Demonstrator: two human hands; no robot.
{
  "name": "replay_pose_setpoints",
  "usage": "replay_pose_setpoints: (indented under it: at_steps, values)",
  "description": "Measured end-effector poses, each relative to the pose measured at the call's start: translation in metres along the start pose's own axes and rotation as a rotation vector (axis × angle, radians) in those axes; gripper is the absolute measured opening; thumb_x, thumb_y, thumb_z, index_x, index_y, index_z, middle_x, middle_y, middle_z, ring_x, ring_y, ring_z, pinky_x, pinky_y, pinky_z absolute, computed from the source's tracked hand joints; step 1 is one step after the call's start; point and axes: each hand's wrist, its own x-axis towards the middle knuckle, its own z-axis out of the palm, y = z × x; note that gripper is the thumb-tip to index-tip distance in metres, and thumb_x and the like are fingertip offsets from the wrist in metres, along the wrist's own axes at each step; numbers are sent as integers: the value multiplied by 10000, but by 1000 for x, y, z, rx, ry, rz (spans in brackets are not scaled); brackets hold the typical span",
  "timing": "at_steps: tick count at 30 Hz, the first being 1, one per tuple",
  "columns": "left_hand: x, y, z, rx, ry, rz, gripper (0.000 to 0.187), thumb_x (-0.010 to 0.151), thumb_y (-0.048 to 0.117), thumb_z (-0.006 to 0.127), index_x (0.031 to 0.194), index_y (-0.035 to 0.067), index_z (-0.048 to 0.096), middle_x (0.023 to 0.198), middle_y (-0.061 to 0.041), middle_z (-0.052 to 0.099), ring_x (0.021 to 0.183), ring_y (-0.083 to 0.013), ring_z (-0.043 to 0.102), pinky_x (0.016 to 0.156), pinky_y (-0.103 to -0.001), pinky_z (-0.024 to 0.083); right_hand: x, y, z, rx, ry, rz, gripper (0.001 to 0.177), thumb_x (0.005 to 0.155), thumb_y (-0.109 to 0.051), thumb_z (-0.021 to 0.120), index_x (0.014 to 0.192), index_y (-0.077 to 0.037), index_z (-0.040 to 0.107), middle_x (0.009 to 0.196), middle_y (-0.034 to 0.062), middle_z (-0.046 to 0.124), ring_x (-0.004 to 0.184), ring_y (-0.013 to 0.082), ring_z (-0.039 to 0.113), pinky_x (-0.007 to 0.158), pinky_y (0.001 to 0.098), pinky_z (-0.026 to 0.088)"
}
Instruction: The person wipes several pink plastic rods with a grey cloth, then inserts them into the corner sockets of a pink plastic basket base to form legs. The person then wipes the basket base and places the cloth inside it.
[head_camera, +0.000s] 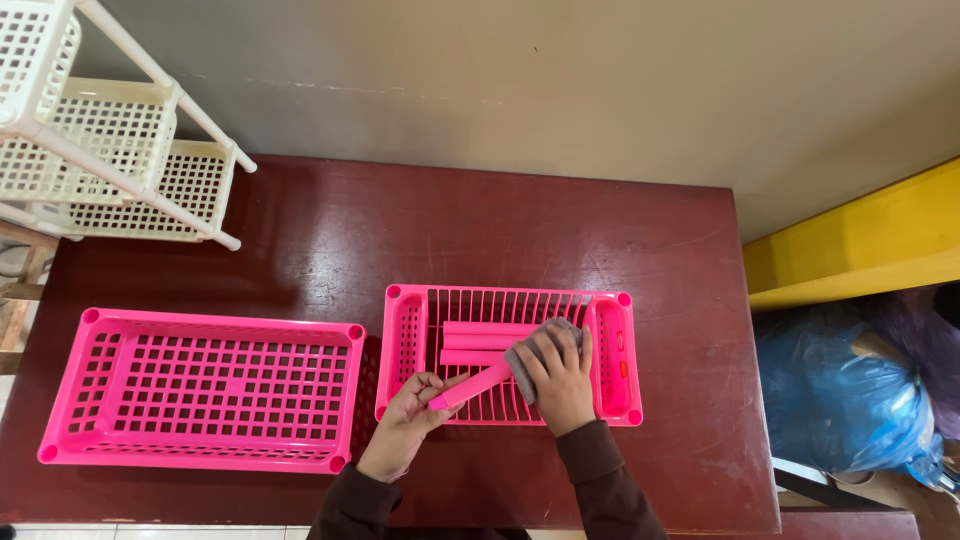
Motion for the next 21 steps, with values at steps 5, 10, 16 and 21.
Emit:
replay_pose_setpoints:
  at_steps: [5, 10, 16, 21]
  values:
    - [-2, 0, 2, -22, 18, 1, 268, 924, -69, 594, 1157, 39, 515, 1428, -202, 619, 1248, -244, 634, 1103, -391, 493, 6, -3, -10, 146, 85, 156, 479, 748, -38, 700, 1208, -168, 662, 1410, 145, 510, 1378, 446, 413, 1095, 584, 389]
    - [-7, -5, -8, -40, 33, -6, 274, 938, -32, 585, 1199, 30, 526, 1394, -195, 631, 1248, -252, 641, 1110, -399, 503, 2, 7, -14, 667, 74, 349, 516, 736, 104, 689, 1221, -65, 643, 1330, 161, 576, 1262, 362, 574, 1027, 438, 509]
    - [-11, -3, -36, -39, 114, -5, 267, 1002, 103, 567, 1245, -9, 574, 1278, -197, 658, 1166, -265, 681, 1072, -398, 548, -13, 9, 20, 1103, 78, 534, 387, 816, 157, 621, 1170, 8, 670, 1147, 92, 692, 1103, 185, 686, 962, 297, 546]
    - [-14, 10, -67, -80, 257, 48, 299, 1003, 188, 522, 1164, -37, 635, 1144, -184, 719, 1023, -293, 750, 959, -393, 601, -25, -10, 48, 1372, -3, 600, 416, 838, 189, 522, 1197, 40, 670, 1116, 58, 715, 1066, 123, 675, 921, 246, 536]
